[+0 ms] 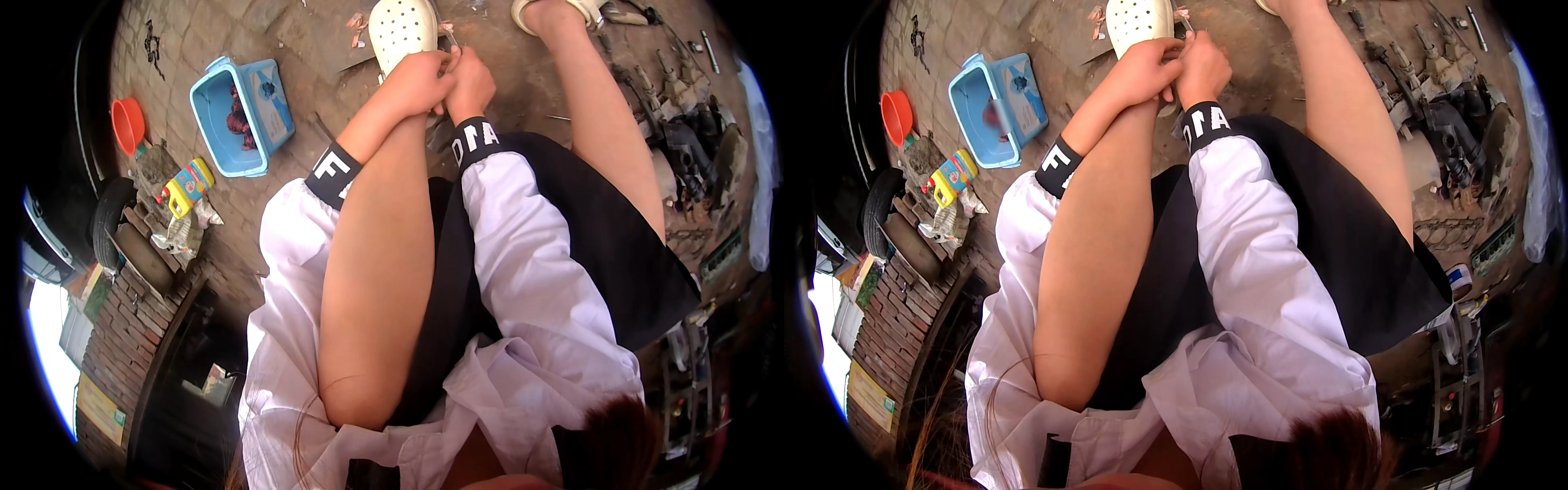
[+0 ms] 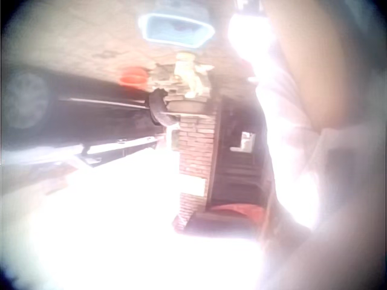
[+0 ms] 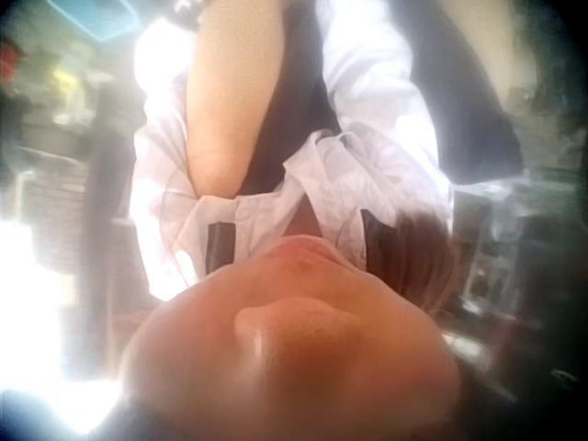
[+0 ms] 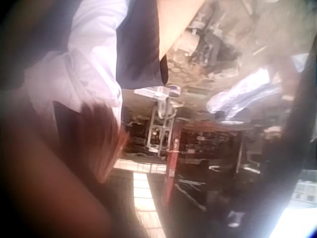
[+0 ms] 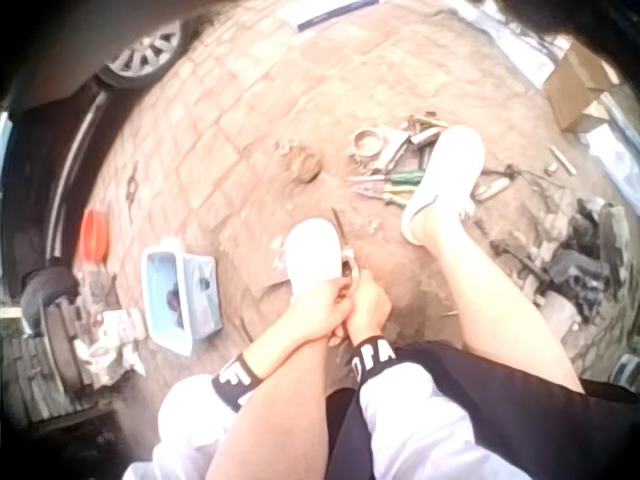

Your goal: The person sits on the floor and uses a hammer and a small metal file to shape and smooth a small metal piece. They repeatedly hammer the piece on a metal plate, then file its edges, and inspect the result.

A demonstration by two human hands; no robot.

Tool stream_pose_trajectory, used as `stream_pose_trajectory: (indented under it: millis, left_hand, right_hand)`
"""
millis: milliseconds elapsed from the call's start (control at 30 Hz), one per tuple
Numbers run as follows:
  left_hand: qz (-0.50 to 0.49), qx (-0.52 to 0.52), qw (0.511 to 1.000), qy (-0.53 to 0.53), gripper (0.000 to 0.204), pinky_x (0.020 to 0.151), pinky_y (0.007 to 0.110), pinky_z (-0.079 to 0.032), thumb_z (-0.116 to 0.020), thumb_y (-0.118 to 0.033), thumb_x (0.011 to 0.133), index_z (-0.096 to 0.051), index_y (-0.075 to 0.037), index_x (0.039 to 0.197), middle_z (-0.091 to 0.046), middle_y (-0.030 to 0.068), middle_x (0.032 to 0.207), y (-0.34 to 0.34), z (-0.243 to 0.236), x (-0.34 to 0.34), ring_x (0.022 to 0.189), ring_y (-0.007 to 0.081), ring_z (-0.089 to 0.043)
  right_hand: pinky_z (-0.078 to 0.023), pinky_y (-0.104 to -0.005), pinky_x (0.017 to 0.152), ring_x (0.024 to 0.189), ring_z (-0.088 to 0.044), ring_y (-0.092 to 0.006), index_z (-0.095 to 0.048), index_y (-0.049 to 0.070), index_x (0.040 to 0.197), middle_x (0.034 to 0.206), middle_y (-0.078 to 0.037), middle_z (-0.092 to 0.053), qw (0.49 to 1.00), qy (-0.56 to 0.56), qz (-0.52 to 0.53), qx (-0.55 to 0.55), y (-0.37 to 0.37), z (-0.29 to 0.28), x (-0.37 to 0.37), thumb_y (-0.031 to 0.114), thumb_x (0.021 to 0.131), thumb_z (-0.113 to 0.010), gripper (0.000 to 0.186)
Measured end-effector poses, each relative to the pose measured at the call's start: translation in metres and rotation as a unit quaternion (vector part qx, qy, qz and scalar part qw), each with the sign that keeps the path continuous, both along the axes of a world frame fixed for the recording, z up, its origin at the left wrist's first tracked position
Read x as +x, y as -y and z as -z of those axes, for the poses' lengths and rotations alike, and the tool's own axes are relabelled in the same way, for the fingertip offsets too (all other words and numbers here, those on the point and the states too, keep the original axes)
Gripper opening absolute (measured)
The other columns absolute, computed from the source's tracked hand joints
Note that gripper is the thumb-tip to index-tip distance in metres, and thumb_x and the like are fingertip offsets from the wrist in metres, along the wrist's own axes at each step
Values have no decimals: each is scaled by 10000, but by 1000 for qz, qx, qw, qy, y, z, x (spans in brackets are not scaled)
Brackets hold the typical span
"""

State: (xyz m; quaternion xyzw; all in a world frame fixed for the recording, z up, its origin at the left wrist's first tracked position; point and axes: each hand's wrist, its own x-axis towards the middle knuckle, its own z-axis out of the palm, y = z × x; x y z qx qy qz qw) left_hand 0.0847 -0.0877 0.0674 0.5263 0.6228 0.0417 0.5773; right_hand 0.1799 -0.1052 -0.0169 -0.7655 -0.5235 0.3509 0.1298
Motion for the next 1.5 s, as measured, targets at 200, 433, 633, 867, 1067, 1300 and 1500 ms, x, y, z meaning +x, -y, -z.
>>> stream_pose_trajectory:
  millis: [200, 433, 633, 867, 1067, 1300, 1500]
  left_hand:
    - [17, 8, 1000, -4, 364, 515, 276, -516, -506, -76, 832, -574, 73, 1157, -689, 127, 831, 1, 5, 1, 505, 141, -623]
    - [33, 33, 999, -14, 374, 524, 273, -516, -510, -75, 829, -573, 71, 1168, -690, 127, 838, 0, 6, 0, 507, 141, -625]
    - [10, 26, 1000, -1, 385, 533, 283, -517, -519, -84, 837, -566, 70, 1187, -699, 133, 914, -1, 8, 1, 506, 140, -624]
    - [47, 24, 998, -17, 395, 542, 290, -524, -521, -87, 838, -560, 63, 1201, -696, 142, 886, 0, 5, 0, 510, 147, -631]
    - [28, 8, 1000, -6, 402, 534, 288, -526, -519, -84, 838, -553, 72, 1207, -692, 142, 875, -1, 3, 0, 525, 145, -631]
    - [12, 21, 1000, 16, 416, 514, 272, -516, -518, -80, 835, -544, 61, 1225, -692, 132, 909, 1, 8, -1, 533, 137, -634]
    - [13, -7, 1000, 17, 411, 491, 264, -504, -513, -78, 836, -545, 57, 1223, -691, 128, 928, -1, 7, -1, 541, 138, -641]
  right_hand:
    - [-468, -479, 659, 783, -635, -376, -595, 80, 825, 773, -152, -666, 1000, -10, -16, -24, -4, 14, 2, 389, 971, -431, 379]
    - [-462, -484, 679, 814, -621, -404, -585, 66, 840, 810, -180, -661, 998, -34, -30, -47, -10, -2, 4, 377, 970, -438, 368]
    - [-477, -476, 715, 842, -633, -395, -597, 65, 875, 837, -187, -669, 993, -40, -103, -36, -16, 5, 14, 350, 964, -454, 332]
    - [-500, -470, 688, 760, -659, -387, -596, 40, 864, 769, -200, -672, 994, -22, -107, -10, -7, 4, 7, 337, 968, -461, 342]
    - [-479, -478, 660, 775, -643, -385, -556, 63, 865, 772, -170, -669, 997, -7, -82, -1, -4, 1, 6, 338, 960, -461, 307]
    - [-479, -466, 661, 773, -647, -371, -555, 71, 860, 772, -140, -677, 997, 12, -79, -23, -13, 6, 5, 341, 967, -462, 305]
    - [-487, -464, 683, 808, -651, -371, -575, 65, 895, 822, -164, -680, 993, 15, -114, -27, -15, 4, 11, 341, 971, -453, 311]
